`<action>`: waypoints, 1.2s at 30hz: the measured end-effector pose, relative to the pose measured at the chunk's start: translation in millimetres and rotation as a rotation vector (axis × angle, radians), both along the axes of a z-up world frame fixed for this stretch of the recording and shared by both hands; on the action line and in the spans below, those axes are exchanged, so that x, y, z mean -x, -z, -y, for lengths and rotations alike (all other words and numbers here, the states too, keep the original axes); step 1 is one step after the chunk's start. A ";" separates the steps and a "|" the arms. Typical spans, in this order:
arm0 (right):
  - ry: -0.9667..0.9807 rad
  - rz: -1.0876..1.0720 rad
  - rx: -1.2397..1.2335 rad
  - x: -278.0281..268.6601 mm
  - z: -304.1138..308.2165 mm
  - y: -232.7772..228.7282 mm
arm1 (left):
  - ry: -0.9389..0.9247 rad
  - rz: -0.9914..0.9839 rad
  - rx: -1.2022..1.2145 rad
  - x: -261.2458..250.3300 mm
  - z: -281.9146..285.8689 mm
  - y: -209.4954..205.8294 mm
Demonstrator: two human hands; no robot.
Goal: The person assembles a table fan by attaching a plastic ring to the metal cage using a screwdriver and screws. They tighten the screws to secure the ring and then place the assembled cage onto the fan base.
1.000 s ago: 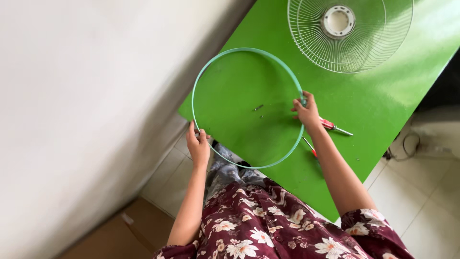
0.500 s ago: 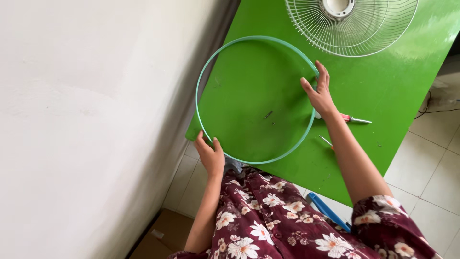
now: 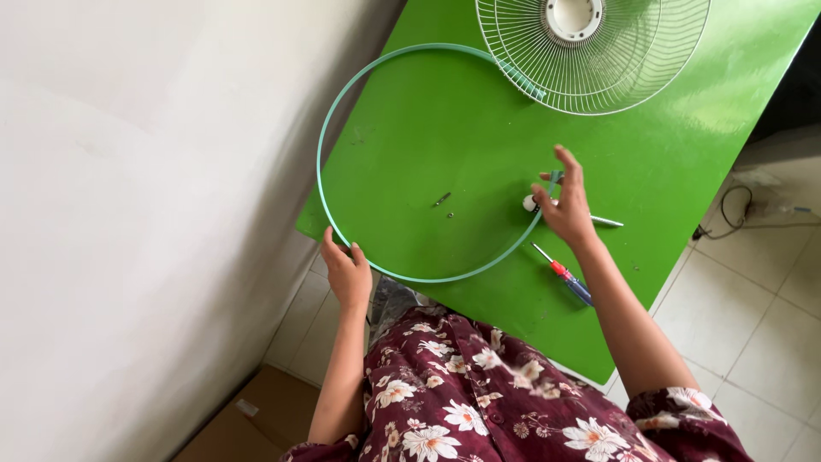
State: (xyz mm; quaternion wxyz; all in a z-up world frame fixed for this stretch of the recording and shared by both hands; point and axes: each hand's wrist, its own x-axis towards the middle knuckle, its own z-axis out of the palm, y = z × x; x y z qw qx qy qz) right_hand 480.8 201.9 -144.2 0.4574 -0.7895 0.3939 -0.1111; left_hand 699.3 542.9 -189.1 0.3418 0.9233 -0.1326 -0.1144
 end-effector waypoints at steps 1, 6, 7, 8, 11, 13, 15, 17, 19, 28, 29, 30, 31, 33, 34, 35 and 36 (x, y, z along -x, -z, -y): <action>-0.047 -0.008 0.021 0.0 -3.1 -3.9 | -0.028 -0.060 -0.041 2.3 -1.2 2.1; -0.328 -0.010 0.210 -20.0 0.6 2.3 | -0.096 -0.140 -0.126 19.3 -9.0 11.6; -0.360 -0.050 0.224 -25.9 3.6 6.7 | -0.105 -0.156 -0.119 23.7 -11.1 12.5; -0.381 -0.089 0.255 -32.5 7.4 11.4 | -0.113 -0.173 -0.111 29.1 -12.9 12.8; -0.424 -0.160 0.297 -43.1 12.0 21.2 | -0.121 -0.173 -0.070 43.4 -18.4 7.2; -0.440 -0.141 0.266 -43.5 13.7 22.7 | -0.164 -0.250 -0.013 50.1 -18.6 -1.8; -0.418 -0.085 0.322 -39.6 13.4 22.0 | -0.245 -0.418 0.071 53.9 -18.3 -13.5; -0.363 -0.087 0.346 -33.5 13.6 20.6 | -0.253 -0.445 0.068 58.8 -14.5 -18.7; -0.274 -0.149 0.336 -20.9 11.6 18.8 | -0.240 -0.401 0.071 64.1 -14.0 -17.2; -0.279 -0.114 0.496 31.9 -15.5 15.5 | -0.187 -0.060 -0.118 85.7 -0.1 -31.6; -0.273 -0.088 0.498 36.6 -21.1 12.9 | -0.159 -0.002 -0.158 87.4 0.8 -37.3; -0.267 -0.063 0.500 41.0 -27.5 9.2 | -0.131 0.057 -0.197 89.1 2.3 -41.6; -0.261 -0.037 0.501 43.4 -33.7 3.6 | -0.061 0.134 -0.173 89.3 5.8 -45.6; -0.239 -0.007 0.479 49.5 -47.9 -9.2 | 0.084 0.286 -0.126 91.6 10.7 -51.2; -0.225 0.007 0.468 54.7 -57.3 -16.1 | 0.142 0.370 -0.127 96.6 10.8 -54.2; -0.206 0.036 0.467 59.0 -66.6 -23.8 | 0.205 0.460 -0.123 99.8 14.6 -57.9; -0.186 0.065 0.467 64.6 -76.9 -31.8 | 0.267 0.549 -0.119 104.0 18.9 -62.6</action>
